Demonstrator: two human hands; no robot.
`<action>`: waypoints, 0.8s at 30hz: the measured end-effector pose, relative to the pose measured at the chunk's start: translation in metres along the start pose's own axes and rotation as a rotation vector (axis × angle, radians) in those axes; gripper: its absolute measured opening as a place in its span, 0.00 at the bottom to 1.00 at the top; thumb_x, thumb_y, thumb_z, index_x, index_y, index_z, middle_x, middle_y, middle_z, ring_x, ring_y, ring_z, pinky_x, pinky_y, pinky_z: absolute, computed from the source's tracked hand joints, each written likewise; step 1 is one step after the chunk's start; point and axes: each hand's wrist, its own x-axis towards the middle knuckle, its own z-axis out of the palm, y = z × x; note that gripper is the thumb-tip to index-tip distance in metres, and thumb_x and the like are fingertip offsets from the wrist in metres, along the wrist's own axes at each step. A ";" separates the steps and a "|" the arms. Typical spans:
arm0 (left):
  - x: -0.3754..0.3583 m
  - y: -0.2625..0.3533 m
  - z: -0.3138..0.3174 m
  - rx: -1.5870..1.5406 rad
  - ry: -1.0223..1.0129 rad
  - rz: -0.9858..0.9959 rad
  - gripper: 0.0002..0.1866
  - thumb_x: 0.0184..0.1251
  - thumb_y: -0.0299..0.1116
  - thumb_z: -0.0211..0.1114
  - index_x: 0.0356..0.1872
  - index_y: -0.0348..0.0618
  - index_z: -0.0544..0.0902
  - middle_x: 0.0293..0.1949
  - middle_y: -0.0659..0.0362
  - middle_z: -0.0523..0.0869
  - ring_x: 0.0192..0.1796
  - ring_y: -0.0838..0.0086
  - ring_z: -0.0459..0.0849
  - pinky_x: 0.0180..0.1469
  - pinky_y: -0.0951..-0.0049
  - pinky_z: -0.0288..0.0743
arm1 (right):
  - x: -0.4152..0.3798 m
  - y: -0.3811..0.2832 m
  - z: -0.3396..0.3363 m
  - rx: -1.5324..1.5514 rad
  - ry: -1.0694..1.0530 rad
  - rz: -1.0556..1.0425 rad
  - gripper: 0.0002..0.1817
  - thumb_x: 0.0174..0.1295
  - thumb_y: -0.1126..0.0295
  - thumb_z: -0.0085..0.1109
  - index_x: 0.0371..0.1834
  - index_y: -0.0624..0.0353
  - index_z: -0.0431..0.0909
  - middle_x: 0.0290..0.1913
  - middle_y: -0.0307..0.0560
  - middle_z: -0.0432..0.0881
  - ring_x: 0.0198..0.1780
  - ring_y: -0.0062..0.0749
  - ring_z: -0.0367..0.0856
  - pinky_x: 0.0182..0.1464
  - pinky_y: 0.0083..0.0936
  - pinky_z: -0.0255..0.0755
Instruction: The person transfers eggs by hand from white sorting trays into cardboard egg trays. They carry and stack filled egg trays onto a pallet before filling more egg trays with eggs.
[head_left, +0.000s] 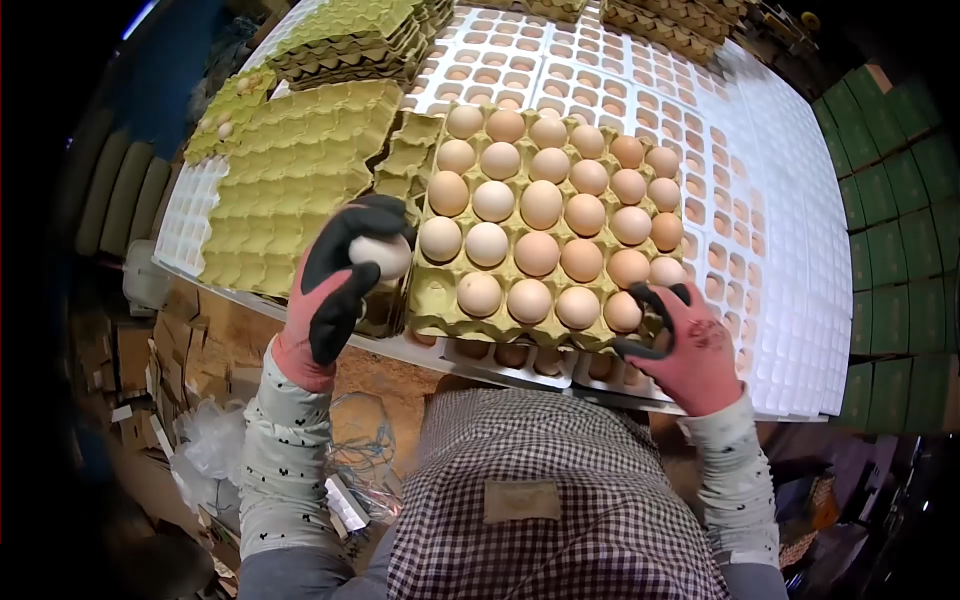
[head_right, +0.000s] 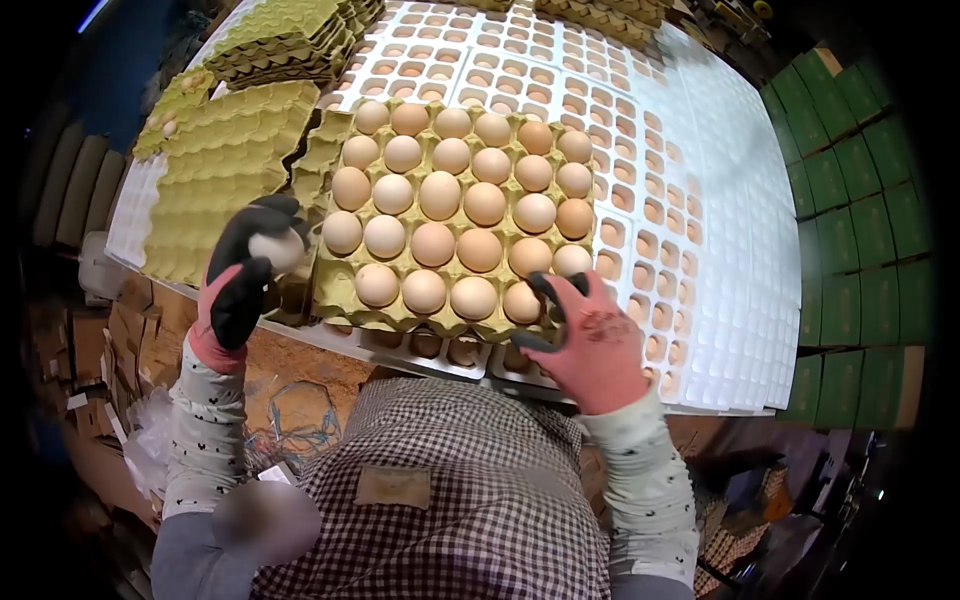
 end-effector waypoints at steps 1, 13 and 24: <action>0.003 0.001 0.002 0.172 -0.132 0.024 0.27 0.56 0.43 0.69 0.54 0.38 0.78 0.54 0.54 0.79 0.49 0.69 0.81 0.52 0.70 0.74 | 0.007 -0.016 -0.002 -0.153 -0.085 0.089 0.30 0.44 0.62 0.76 0.53 0.53 0.76 0.46 0.47 0.77 0.47 0.45 0.80 0.43 0.38 0.76; 0.002 0.017 0.063 1.217 -0.379 0.387 0.28 0.49 0.33 0.71 0.57 0.54 0.79 0.58 0.46 0.74 0.45 0.56 0.82 0.44 0.60 0.76 | 0.031 -0.050 0.020 -0.366 -0.044 -0.191 0.26 0.45 0.62 0.73 0.52 0.43 0.79 0.51 0.47 0.73 0.49 0.47 0.75 0.42 0.35 0.78; -0.002 0.005 0.094 0.408 -0.037 -0.100 0.33 0.42 0.35 0.80 0.54 0.37 0.78 0.59 0.50 0.76 0.61 0.61 0.77 0.61 0.60 0.73 | -0.074 0.116 -0.004 1.893 -0.147 0.396 0.31 0.69 0.51 0.56 0.69 0.56 0.63 0.52 0.50 0.81 0.41 0.31 0.83 0.32 0.27 0.80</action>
